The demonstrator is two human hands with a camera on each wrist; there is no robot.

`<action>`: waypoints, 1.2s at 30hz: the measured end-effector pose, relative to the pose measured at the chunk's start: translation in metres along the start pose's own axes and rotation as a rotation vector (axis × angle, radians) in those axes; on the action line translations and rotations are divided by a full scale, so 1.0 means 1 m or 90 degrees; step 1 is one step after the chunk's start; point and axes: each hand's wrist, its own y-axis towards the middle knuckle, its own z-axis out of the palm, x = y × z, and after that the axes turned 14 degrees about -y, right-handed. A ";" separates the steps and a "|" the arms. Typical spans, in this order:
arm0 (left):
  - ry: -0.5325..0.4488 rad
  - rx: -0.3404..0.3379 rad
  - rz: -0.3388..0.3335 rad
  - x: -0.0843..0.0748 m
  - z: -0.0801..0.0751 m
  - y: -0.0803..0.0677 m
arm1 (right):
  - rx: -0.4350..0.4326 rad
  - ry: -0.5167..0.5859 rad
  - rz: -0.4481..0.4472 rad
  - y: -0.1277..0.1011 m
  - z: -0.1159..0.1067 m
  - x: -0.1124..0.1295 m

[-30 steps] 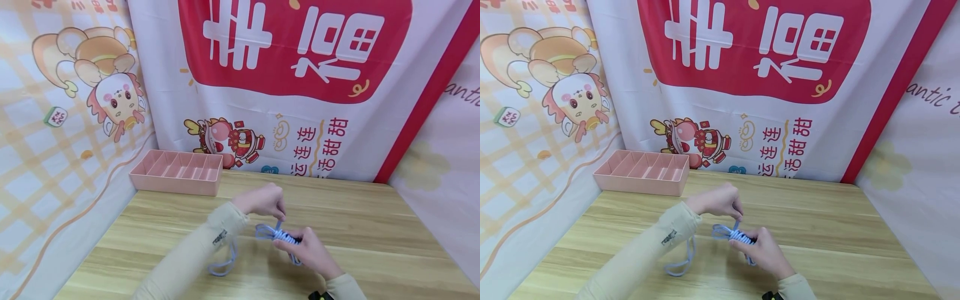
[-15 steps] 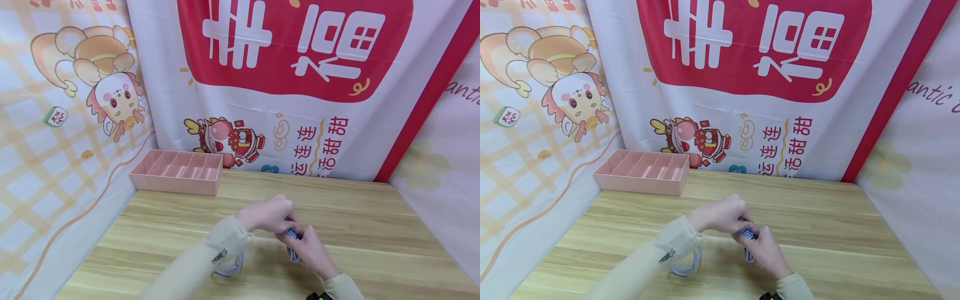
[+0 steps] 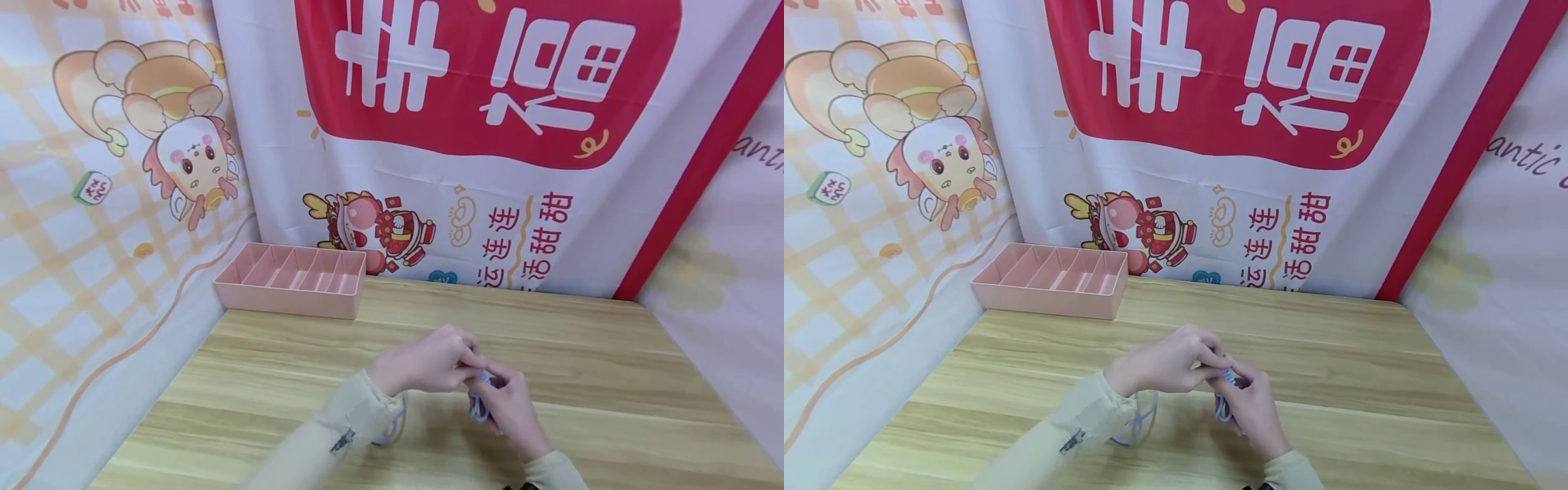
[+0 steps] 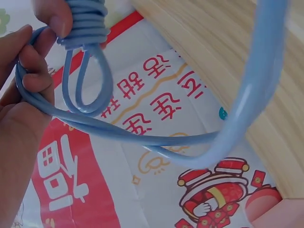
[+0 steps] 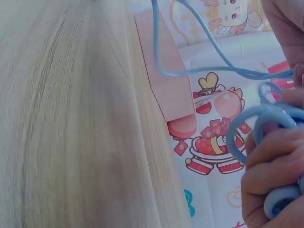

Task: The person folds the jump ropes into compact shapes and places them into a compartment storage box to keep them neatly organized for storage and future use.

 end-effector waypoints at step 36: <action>-0.242 -0.171 -0.141 0.039 0.013 -0.056 | 0.178 0.336 -0.144 0.003 -0.017 -0.002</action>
